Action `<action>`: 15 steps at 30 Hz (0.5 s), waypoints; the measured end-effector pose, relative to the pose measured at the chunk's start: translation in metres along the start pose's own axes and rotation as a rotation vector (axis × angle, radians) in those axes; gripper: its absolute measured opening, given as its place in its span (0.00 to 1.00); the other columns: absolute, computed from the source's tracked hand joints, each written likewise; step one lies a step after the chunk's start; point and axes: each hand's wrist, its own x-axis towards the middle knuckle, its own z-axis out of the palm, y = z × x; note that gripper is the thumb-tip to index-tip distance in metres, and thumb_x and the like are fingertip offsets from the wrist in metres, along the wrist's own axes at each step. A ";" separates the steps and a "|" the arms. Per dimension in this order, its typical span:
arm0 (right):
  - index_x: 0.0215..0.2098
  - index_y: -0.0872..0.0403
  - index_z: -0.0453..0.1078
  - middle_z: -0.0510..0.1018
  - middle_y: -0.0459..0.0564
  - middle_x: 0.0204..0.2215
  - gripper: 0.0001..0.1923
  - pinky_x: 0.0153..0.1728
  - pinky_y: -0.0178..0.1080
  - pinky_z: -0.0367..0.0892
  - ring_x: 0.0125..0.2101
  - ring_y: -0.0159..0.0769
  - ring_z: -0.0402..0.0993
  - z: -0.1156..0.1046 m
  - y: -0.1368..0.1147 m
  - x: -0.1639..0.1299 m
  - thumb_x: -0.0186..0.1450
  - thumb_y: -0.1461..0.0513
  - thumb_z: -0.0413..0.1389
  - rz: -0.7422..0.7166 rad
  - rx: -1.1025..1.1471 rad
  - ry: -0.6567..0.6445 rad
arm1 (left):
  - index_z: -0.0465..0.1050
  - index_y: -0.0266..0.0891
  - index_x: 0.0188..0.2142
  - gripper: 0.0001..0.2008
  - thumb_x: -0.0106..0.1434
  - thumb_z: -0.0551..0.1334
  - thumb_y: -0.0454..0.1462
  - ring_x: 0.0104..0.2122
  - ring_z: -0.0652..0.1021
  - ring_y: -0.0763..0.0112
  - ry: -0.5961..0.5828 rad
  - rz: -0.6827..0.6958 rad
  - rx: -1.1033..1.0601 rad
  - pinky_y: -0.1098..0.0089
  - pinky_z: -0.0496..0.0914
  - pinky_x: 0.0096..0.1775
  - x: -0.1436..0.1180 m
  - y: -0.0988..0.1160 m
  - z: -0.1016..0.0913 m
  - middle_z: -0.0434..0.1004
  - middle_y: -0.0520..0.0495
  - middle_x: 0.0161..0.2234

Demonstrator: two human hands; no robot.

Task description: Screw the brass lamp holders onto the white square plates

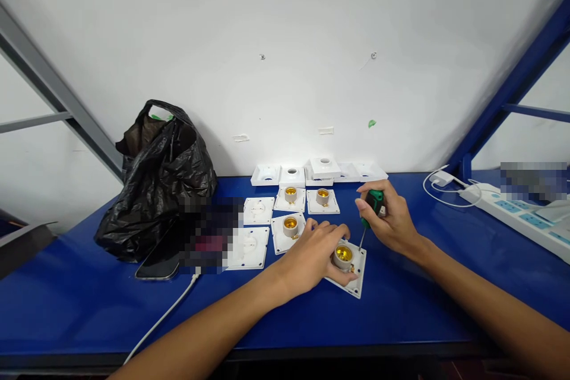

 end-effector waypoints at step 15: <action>0.49 0.50 0.70 0.73 0.37 0.18 0.08 0.20 0.36 0.60 0.14 0.30 0.65 -0.005 -0.005 0.026 0.74 0.57 0.56 -0.099 -0.178 -0.331 | 0.69 0.41 0.44 0.17 0.70 0.69 0.49 0.43 0.77 0.60 -0.065 0.069 -0.005 0.61 0.64 0.50 0.004 -0.010 0.007 0.76 0.49 0.43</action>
